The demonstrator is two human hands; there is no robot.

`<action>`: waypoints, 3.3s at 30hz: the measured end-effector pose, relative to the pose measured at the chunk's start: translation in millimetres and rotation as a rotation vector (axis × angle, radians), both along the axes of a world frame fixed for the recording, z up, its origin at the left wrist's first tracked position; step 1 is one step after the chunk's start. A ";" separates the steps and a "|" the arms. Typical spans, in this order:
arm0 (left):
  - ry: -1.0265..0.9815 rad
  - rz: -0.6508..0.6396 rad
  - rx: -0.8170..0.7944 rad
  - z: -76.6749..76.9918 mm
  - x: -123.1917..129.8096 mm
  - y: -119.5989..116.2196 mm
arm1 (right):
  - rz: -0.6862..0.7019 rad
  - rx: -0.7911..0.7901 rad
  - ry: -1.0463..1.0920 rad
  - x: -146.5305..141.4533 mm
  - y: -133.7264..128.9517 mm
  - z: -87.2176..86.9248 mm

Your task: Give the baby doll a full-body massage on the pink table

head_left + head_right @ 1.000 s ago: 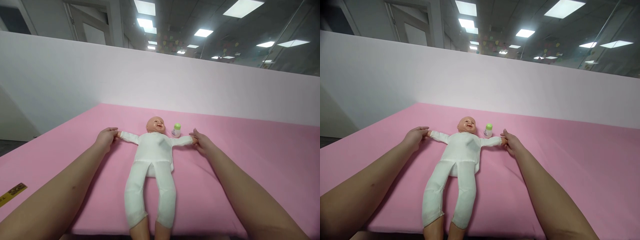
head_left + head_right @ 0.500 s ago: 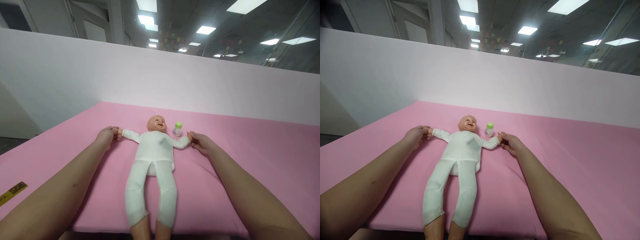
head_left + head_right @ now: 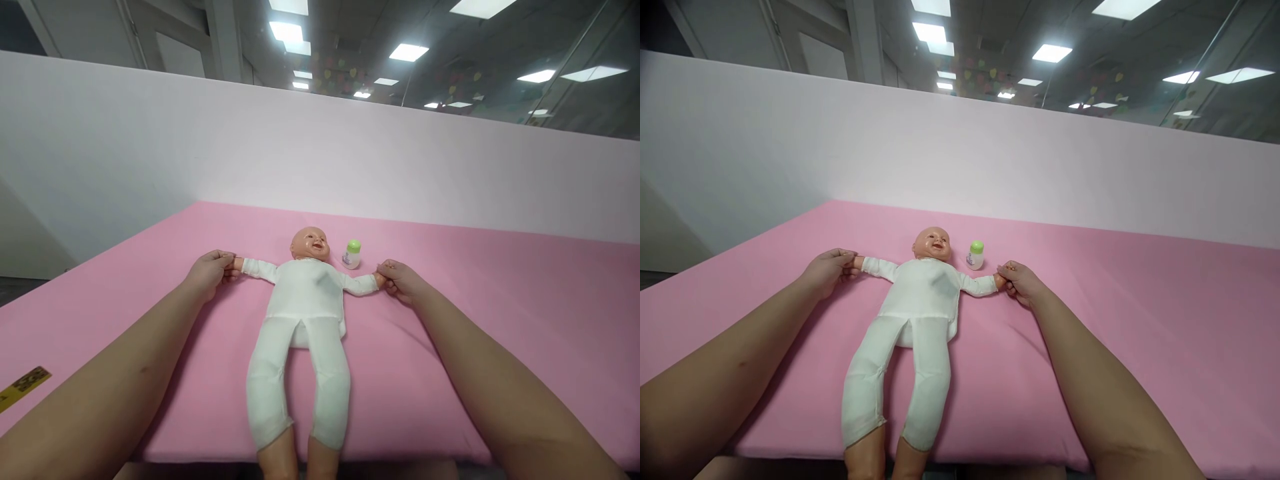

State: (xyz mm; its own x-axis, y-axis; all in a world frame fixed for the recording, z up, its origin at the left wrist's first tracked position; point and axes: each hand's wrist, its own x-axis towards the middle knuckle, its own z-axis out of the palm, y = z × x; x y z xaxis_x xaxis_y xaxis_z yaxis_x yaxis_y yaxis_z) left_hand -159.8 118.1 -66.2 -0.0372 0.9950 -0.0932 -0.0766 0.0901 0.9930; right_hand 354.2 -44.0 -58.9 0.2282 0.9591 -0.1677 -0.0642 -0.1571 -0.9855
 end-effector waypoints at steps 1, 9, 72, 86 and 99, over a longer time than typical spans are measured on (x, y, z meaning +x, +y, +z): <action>0.002 -0.005 -0.002 -0.3 -0.3 0.4 | -0.010 -0.001 -0.010 -0.1 0.8 -1.0; -0.014 -0.031 -0.002 -3.6 -4.9 5.4 | -0.038 -0.044 -0.016 5.3 6.2 -4.0; -0.015 -0.213 0.084 -10.7 -20.1 5.9 | 0.188 -0.066 -0.067 0.5 -7.8 14.5; -0.031 -0.262 0.116 -9.3 -17.8 1.6 | 0.342 -0.067 -0.066 5.8 -11.6 15.7; -0.083 -0.245 0.064 -15.6 -23.4 8.4 | 0.113 -0.100 -0.051 0.4 -3.2 10.0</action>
